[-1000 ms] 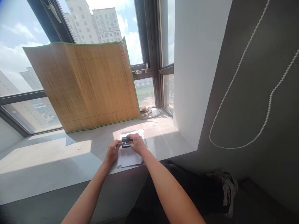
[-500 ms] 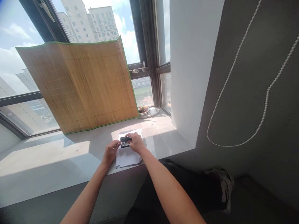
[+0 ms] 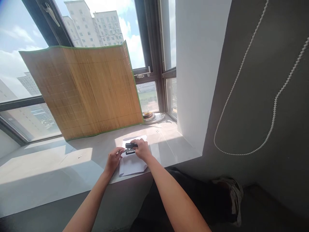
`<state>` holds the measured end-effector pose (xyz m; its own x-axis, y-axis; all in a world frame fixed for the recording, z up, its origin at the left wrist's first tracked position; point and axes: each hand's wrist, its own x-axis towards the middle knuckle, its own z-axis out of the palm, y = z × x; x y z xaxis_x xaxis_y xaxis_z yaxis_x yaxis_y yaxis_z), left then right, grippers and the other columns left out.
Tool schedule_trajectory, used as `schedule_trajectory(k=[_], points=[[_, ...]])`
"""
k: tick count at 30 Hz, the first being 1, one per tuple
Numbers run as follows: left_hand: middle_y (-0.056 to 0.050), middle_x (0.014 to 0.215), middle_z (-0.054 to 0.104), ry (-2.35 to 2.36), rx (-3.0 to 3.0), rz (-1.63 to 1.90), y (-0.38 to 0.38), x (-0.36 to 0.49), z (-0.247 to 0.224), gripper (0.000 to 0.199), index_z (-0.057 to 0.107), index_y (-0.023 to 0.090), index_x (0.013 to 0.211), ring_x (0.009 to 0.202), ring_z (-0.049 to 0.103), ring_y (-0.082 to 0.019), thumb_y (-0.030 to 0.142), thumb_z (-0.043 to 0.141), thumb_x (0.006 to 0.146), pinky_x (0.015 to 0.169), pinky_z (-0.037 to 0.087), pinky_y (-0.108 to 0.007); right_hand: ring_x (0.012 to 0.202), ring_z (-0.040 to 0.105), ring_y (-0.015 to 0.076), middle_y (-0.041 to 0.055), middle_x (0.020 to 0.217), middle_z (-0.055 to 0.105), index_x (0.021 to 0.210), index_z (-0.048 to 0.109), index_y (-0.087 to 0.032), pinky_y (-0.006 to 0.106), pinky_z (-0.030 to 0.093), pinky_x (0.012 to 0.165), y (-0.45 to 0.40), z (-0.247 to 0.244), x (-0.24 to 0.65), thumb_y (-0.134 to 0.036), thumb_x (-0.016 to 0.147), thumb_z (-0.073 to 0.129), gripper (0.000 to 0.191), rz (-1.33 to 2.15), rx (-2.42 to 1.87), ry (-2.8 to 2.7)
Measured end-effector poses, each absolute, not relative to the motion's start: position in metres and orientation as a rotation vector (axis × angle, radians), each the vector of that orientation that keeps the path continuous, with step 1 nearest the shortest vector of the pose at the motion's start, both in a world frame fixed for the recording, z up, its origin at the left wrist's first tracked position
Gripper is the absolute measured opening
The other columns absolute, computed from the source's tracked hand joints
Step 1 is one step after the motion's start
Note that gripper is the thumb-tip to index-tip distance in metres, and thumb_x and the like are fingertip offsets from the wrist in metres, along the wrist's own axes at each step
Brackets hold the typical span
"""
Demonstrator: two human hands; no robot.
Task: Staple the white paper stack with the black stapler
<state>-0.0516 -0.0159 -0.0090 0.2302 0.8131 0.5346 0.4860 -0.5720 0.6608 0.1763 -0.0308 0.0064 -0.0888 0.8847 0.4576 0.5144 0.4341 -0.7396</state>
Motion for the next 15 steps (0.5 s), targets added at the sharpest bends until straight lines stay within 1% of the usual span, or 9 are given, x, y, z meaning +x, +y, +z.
schedule_trajectory(k=[7, 11, 15], points=[[-0.005, 0.098, 0.077, 1.226, 2.179, 1.238, -0.0158, -0.0499, -0.0105, 0.027, 0.075, 0.022, 0.095, 0.070, 0.067, -0.017, 0.043, 0.059, 0.099, 0.059, 0.059, -0.030, 0.112, 0.061, 0.0249, 0.0031, 0.113, 0.075, 0.121, 0.075, -0.033, 0.043, 0.039, 0.105, -0.0282, 0.0022, 0.1760, -0.005, 0.085, 0.065, 0.046, 0.485, -1.217, -1.761], [-0.006, 0.098, 0.077, 1.211, 2.197, 1.214, -0.0158, -0.0486, -0.0097, 0.027, 0.076, 0.022, 0.095, 0.074, 0.070, -0.019, 0.043, 0.059, 0.099, 0.057, 0.060, -0.030, 0.112, 0.061, 0.0253, 0.0029, 0.112, 0.076, 0.120, 0.075, -0.032, 0.043, 0.040, 0.104, -0.0279, 0.0012, 0.1760, -0.004, 0.083, 0.065, 0.047, 0.471, -1.208, -1.755], [-0.008, 0.104, 0.079, 1.148, 2.278, 1.228, -0.0151, -0.0480, -0.0096, 0.029, 0.077, 0.023, 0.101, 0.086, 0.074, -0.022, 0.041, 0.056, 0.101, 0.063, 0.062, -0.031, 0.112, 0.062, 0.0259, 0.0035, 0.111, 0.077, 0.118, 0.077, -0.031, 0.047, 0.038, 0.107, -0.0264, 0.0016, 0.1791, -0.005, 0.082, 0.065, 0.045, 0.467, -1.191, -1.723]])
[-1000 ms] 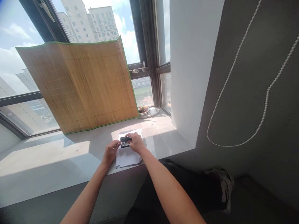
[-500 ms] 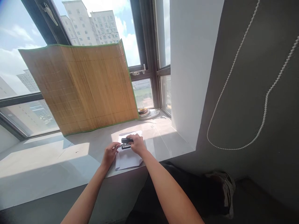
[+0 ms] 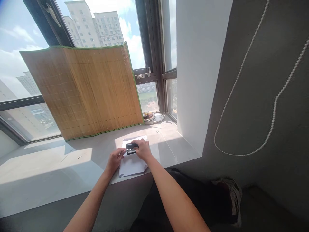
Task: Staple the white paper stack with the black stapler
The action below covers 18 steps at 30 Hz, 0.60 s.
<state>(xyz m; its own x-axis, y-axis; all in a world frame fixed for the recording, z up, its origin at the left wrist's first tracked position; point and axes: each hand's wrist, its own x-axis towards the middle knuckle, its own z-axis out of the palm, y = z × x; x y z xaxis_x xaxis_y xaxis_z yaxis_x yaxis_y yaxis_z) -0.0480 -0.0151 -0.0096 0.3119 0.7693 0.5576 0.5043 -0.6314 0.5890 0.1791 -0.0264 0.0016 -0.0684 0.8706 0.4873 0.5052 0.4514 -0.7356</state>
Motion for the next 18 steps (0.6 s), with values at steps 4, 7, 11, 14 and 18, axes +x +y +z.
schedule_trajectory(k=[4, 7, 11, 14, 18], points=[[-0.008, 0.106, 0.080, 1.139, 2.332, 1.326, -0.014, -0.050, -0.011, 0.028, 0.080, 0.023, 0.107, 0.086, 0.076, -0.023, 0.037, 0.055, 0.102, 0.074, 0.065, -0.037, 0.112, 0.062, 0.0264, 0.0042, 0.112, 0.078, 0.118, 0.078, -0.030, 0.052, 0.036, 0.110, -0.022, 0.003, 0.187, -0.005, 0.082, 0.065, 0.045, 0.490, -1.129, -1.702], [-0.008, 0.108, 0.082, 1.140, 2.332, 1.379, -0.015, -0.052, -0.012, 0.026, 0.082, 0.024, 0.108, 0.096, 0.079, -0.027, 0.036, 0.059, 0.100, 0.088, 0.065, -0.045, 0.113, 0.063, 0.0267, 0.0054, 0.111, 0.077, 0.116, 0.079, -0.029, 0.056, 0.036, 0.112, -0.018, 0.004, 0.196, -0.004, 0.081, 0.065, 0.046, 0.520, -1.119, -1.653], [-0.008, 0.108, 0.083, 1.064, 2.270, 1.350, -0.018, -0.053, -0.014, 0.022, 0.084, 0.025, 0.101, 0.103, 0.079, -0.031, 0.040, 0.068, 0.096, 0.095, 0.064, -0.049, 0.113, 0.065, 0.0272, 0.0069, 0.108, 0.077, 0.112, 0.081, -0.026, 0.054, 0.044, 0.108, -0.017, 0.003, 0.209, -0.003, 0.078, 0.065, 0.044, 0.582, -1.034, -1.615], [-0.007, 0.099, 0.084, 0.998, 2.207, 1.253, -0.023, -0.050, -0.015, 0.022, 0.080, 0.024, 0.089, 0.093, 0.081, -0.029, 0.044, 0.073, 0.091, 0.088, 0.066, -0.044, 0.108, 0.067, 0.0256, 0.0067, 0.107, 0.077, 0.110, 0.082, -0.025, 0.047, 0.051, 0.101, -0.020, 0.002, 0.213, -0.005, 0.077, 0.065, 0.042, 0.660, -0.906, -1.681], [-0.002, 0.089, 0.081, 1.021, 2.108, 1.234, -0.028, -0.046, -0.012, 0.026, 0.068, 0.024, 0.092, 0.079, 0.079, -0.022, 0.046, 0.080, 0.085, 0.078, 0.065, -0.037, 0.107, 0.066, 0.0244, 0.0050, 0.108, 0.079, 0.109, 0.082, -0.025, 0.043, 0.052, 0.099, -0.029, 0.007, 0.204, -0.005, 0.077, 0.066, 0.041, 0.667, -0.844, -1.786]])
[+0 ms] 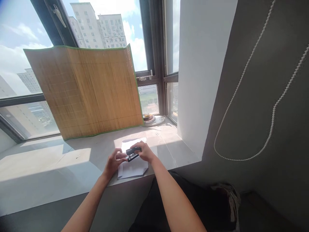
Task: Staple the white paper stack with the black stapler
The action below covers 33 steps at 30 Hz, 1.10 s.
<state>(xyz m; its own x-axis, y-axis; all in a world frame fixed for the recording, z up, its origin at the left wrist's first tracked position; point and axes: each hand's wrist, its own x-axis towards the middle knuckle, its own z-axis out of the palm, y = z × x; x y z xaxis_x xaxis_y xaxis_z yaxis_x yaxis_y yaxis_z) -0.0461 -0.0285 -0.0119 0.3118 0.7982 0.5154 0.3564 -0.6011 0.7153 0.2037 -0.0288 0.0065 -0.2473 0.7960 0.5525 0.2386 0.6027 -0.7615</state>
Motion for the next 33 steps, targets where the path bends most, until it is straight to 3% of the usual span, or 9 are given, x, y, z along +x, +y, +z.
schedule_trajectory(k=[5, 13, 17, 20, 22, 27, 33], points=[[0.002, 0.085, 0.074, 1.127, 2.214, 1.193, -0.029, -0.047, -0.007, 0.031, 0.065, 0.024, 0.091, 0.066, 0.069, -0.016, 0.050, 0.080, 0.083, 0.066, 0.059, -0.030, 0.111, 0.065, 0.0238, 0.0020, 0.110, 0.079, 0.108, 0.082, -0.028, 0.039, 0.050, 0.101, -0.039, 0.012, 0.187, -0.003, 0.079, 0.065, 0.042, 0.632, -0.822, -1.905], [0.000, 0.090, 0.073, 1.121, 2.282, 1.153, -0.026, -0.045, -0.008, 0.026, 0.065, 0.025, 0.097, 0.075, 0.070, -0.017, 0.049, 0.072, 0.091, 0.072, 0.060, -0.032, 0.109, 0.064, 0.0242, 0.0017, 0.110, 0.080, 0.107, 0.082, -0.028, 0.039, 0.050, 0.100, -0.037, 0.016, 0.190, -0.005, 0.080, 0.066, 0.039, 0.598, -0.830, -1.889], [-0.009, 0.114, 0.075, 1.272, 2.396, 1.247, -0.018, -0.047, -0.011, 0.019, 0.070, 0.025, 0.106, 0.110, 0.070, -0.027, 0.040, 0.061, 0.099, 0.098, 0.058, -0.047, 0.110, 0.063, 0.0251, 0.0030, 0.114, 0.079, 0.113, 0.081, -0.027, 0.041, 0.049, 0.100, -0.028, 0.018, 0.213, -0.005, 0.082, 0.061, 0.043, 0.459, -1.030, -1.664], [-0.013, 0.146, 0.063, 1.439, 2.513, 1.138, -0.008, -0.050, -0.020, 0.027, 0.075, 0.026, 0.119, 0.140, 0.055, -0.034, 0.036, 0.060, 0.099, 0.116, 0.046, -0.056, 0.116, 0.060, 0.0276, 0.0035, 0.119, 0.077, 0.114, 0.080, -0.029, 0.046, 0.045, 0.104, -0.021, 0.011, 0.239, -0.005, 0.083, 0.058, 0.045, 0.284, -1.316, -1.496], [-0.013, 0.153, 0.058, 1.510, 2.559, 0.992, -0.003, -0.051, -0.028, 0.034, 0.075, 0.028, 0.127, 0.145, 0.050, -0.036, 0.036, 0.063, 0.096, 0.118, 0.043, -0.058, 0.117, 0.059, 0.0287, 0.0033, 0.120, 0.077, 0.113, 0.081, -0.030, 0.047, 0.043, 0.104, -0.017, 0.004, 0.255, -0.006, 0.083, 0.057, 0.045, 0.221, -1.463, -1.422], [-0.012, 0.136, 0.069, 1.550, 2.590, 0.846, -0.002, -0.049, -0.036, 0.032, 0.076, 0.028, 0.122, 0.131, 0.060, -0.033, 0.037, 0.064, 0.094, 0.114, 0.046, -0.051, 0.117, 0.061, 0.0286, 0.0013, 0.117, 0.077, 0.109, 0.082, -0.033, 0.049, 0.043, 0.107, -0.011, -0.011, 0.273, -0.009, 0.082, 0.057, 0.044, 0.247, -1.538, -1.407], [-0.010, 0.118, 0.067, 1.629, 2.539, 0.841, -0.015, -0.043, -0.023, 0.029, 0.076, 0.029, 0.117, 0.113, 0.064, -0.031, 0.038, 0.066, 0.091, 0.104, 0.048, -0.048, 0.121, 0.064, 0.0295, 0.0034, 0.122, 0.076, 0.116, 0.080, -0.031, 0.056, 0.042, 0.110, -0.012, -0.010, 0.262, -0.009, 0.084, 0.059, 0.045, 0.362, -1.488, -1.546]])
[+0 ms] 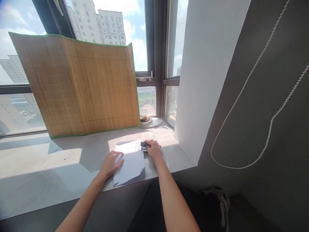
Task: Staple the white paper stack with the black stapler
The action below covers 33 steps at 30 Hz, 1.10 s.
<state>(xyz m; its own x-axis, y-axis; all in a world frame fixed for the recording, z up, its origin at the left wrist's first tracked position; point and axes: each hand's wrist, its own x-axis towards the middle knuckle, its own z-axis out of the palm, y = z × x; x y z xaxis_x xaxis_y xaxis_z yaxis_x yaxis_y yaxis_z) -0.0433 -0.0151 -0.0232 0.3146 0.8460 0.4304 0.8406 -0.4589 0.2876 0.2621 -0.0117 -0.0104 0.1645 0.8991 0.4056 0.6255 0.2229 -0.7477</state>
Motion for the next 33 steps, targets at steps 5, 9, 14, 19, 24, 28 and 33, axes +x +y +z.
schedule_trajectory(k=[5, 9, 14, 19, 24, 28, 33], points=[[-0.009, 0.116, 0.065, 1.666, 2.537, 0.874, -0.022, -0.041, -0.018, 0.024, 0.074, 0.029, 0.113, 0.115, 0.062, -0.031, 0.035, 0.067, 0.090, 0.108, 0.044, -0.053, 0.118, 0.064, 0.0281, 0.0034, 0.118, 0.076, 0.116, 0.080, -0.031, 0.054, 0.042, 0.111, -0.012, -0.008, 0.259, -0.006, 0.083, 0.059, 0.046, 0.350, -1.476, -1.615], [-0.010, 0.130, 0.066, 1.349, 2.617, 0.945, -0.021, -0.038, -0.011, 0.019, 0.072, 0.027, 0.109, 0.124, 0.063, -0.030, 0.027, 0.064, 0.092, 0.111, 0.047, -0.051, 0.117, 0.064, 0.0255, 0.0040, 0.118, 0.075, 0.122, 0.078, -0.032, 0.048, 0.044, 0.108, -0.013, -0.007, 0.256, -0.005, 0.085, 0.056, 0.051, 0.393, -1.417, -1.689], [-0.009, 0.149, 0.062, 1.029, 2.697, 0.740, -0.009, -0.017, 0.004, 0.032, 0.074, 0.033, 0.126, 0.139, 0.056, -0.033, 0.039, 0.068, 0.095, 0.116, 0.046, -0.052, 0.119, 0.061, 0.0260, 0.0037, 0.117, 0.074, 0.130, 0.076, -0.037, 0.050, 0.041, 0.111, -0.015, -0.003, 0.253, -0.013, 0.092, 0.058, 0.049, 0.382, -1.391, -1.816], [-0.008, 0.154, 0.060, 0.915, 2.759, 0.604, 0.000, -0.001, 0.001, 0.051, 0.070, 0.043, 0.138, 0.143, 0.053, -0.039, 0.056, 0.075, 0.089, 0.116, 0.043, -0.059, 0.109, 0.063, 0.0249, 0.0043, 0.113, 0.076, 0.125, 0.079, -0.035, 0.043, 0.047, 0.103, -0.011, -0.003, 0.252, -0.008, 0.089, 0.059, 0.050, 0.361, -1.321, -1.824], [-0.009, 0.166, 0.046, 1.042, 2.762, 0.573, -0.010, 0.008, -0.016, 0.052, 0.062, 0.046, 0.148, 0.152, 0.041, -0.044, 0.056, 0.065, 0.096, 0.119, 0.031, -0.071, 0.108, 0.062, 0.0248, 0.0041, 0.113, 0.074, 0.125, 0.079, -0.035, 0.042, 0.049, 0.100, -0.002, -0.010, 0.249, -0.004, 0.086, 0.056, 0.055, 0.331, -1.286, -1.818], [-0.010, 0.170, 0.040, 1.086, 2.728, 0.530, -0.016, 0.016, -0.019, 0.053, 0.059, 0.045, 0.150, 0.155, 0.036, -0.047, 0.057, 0.061, 0.099, 0.120, 0.022, -0.078, 0.109, 0.061, 0.0244, 0.0035, 0.113, 0.074, 0.125, 0.079, -0.037, 0.041, 0.048, 0.099, 0.001, -0.010, 0.247, -0.001, 0.085, 0.054, 0.059, 0.314, -1.301, -1.836], [-0.010, 0.171, 0.037, 1.145, 2.708, 0.489, -0.018, 0.020, -0.020, 0.056, 0.054, 0.046, 0.154, 0.157, 0.031, -0.049, 0.057, 0.059, 0.100, 0.119, 0.018, -0.082, 0.109, 0.061, 0.0260, 0.0037, 0.114, 0.074, 0.123, 0.080, -0.040, 0.042, 0.046, 0.098, 0.000, -0.006, 0.243, 0.000, 0.086, 0.056, 0.059, 0.255, -1.382, -1.878]])
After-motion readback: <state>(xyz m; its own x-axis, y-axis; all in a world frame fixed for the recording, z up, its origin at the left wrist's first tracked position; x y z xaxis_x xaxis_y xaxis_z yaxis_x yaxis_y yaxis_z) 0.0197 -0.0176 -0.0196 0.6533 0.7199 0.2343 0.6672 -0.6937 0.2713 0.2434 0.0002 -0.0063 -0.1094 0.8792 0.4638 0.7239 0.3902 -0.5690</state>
